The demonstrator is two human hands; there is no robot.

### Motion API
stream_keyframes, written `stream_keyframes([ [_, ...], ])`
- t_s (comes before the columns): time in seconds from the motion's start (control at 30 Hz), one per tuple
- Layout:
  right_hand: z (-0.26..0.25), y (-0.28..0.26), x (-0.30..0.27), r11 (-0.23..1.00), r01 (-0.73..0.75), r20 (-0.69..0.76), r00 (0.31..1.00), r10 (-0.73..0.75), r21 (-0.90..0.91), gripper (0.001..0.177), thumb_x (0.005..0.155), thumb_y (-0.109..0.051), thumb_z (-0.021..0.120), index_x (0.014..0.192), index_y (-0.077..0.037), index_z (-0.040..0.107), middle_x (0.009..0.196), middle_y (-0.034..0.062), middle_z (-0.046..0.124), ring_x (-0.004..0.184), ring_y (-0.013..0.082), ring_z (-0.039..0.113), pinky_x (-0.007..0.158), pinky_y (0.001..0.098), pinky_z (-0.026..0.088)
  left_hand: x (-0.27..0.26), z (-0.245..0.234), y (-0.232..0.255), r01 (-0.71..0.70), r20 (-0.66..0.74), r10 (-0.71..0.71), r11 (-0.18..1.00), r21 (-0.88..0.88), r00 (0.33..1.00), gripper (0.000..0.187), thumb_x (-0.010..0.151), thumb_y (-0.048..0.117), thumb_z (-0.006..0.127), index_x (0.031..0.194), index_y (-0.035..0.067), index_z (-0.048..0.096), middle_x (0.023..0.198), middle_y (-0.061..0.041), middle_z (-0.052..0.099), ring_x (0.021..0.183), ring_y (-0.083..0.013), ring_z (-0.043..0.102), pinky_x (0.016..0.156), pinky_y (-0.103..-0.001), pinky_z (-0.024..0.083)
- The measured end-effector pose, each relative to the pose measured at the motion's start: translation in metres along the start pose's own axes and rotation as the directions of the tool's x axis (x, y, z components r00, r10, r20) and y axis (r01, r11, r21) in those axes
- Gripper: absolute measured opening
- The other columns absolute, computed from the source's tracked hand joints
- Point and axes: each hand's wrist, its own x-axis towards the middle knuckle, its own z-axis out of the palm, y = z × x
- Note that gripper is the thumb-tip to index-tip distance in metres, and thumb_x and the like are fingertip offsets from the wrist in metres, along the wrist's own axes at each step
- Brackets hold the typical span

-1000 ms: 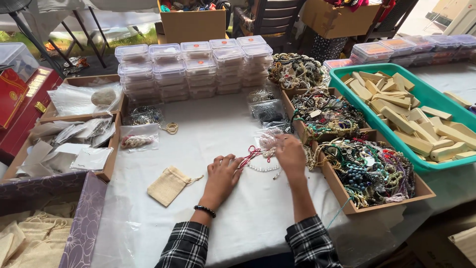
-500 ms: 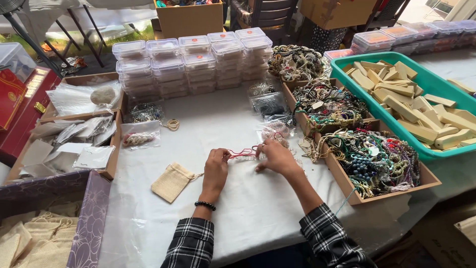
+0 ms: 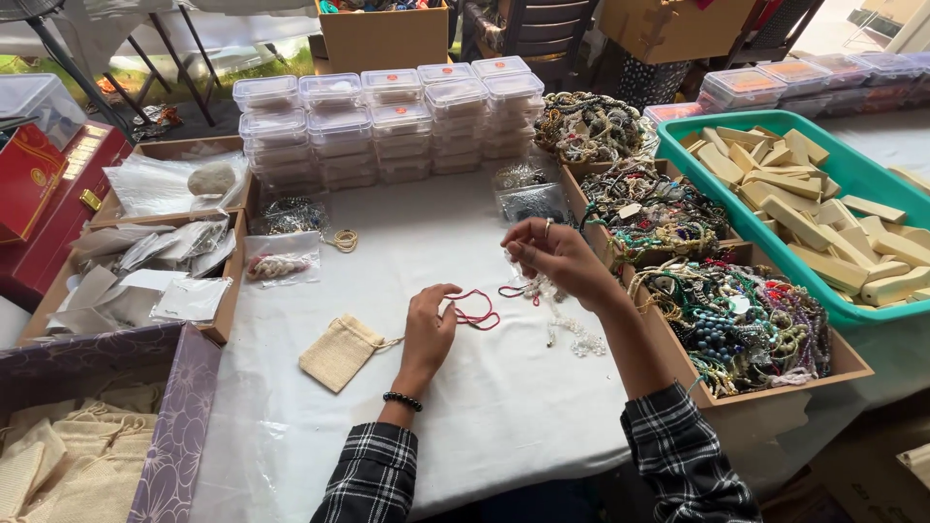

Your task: The person handles various jewelry items, including necklaces and bracelets, placing them into small plastic bags and cloth pouches. They then put the pouches into clear plastic containers and stack them on the table.

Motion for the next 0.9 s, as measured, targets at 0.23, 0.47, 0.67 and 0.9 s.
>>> stream_keyframes([
  [0.23,0.03,-0.089,0.033,0.988,0.157,0.086,0.984,-0.156,-0.008,0.014,0.103,-0.017,0.067,0.11,-0.006,0.068,0.087,-0.0031,0.064,0.074,0.003,0.058,0.064,0.0212,0.049,0.004,-0.003,0.011,0.439,0.363,-0.253,0.604,-0.665,0.897,0.055,0.106,0.046,0.034,0.136,0.007,0.059,0.14,-0.011,0.064,0.136,-0.0218,0.055,0.112,-0.032,0.042],
  [0.47,0.071,-0.139,0.08,0.953,0.296,0.107,0.947,-0.302,0.066,0.02,0.106,-0.025,0.068,0.117,-0.008,0.067,0.09,-0.0028,0.065,0.076,0.0031,0.06,0.066,0.0202,0.048,0.006,-0.01,-0.001,0.496,0.496,-0.363,-0.1,-0.863,0.789,0.064,0.105,0.053,0.029,0.138,0.005,0.053,0.134,-0.019,0.066,0.124,-0.0277,0.061,0.106,-0.038,0.048],
  [0.67,0.099,-0.145,0.117,0.918,0.375,0.079,0.919,-0.386,0.126,0.024,0.104,-0.027,0.069,0.119,-0.008,0.065,0.097,-0.0016,0.068,0.081,0.0053,0.066,0.069,0.0224,0.055,0.006,-0.012,0.009,0.559,0.536,-0.375,-0.053,-0.827,0.756,0.07,0.101,0.058,0.021,0.126,0.005,0.059,0.111,-0.016,0.072,0.105,-0.0238,0.071,0.096,-0.037,0.055],
  [0.9,0.088,-0.152,0.182,0.915,0.4,-0.08,0.915,-0.396,0.049,0.018,0.104,-0.02,0.068,0.113,-0.005,0.068,0.103,0.0049,0.075,0.093,0.0132,0.074,0.083,0.0312,0.065,-0.002,0.024,-0.022,0.574,0.548,-0.174,0.307,-0.759,0.818,0.059,0.111,0.054,0.03,0.075,0.013,0.052,0.058,0.004,0.034,0.057,-0.0115,0.044,0.061,-0.026,0.041],
])
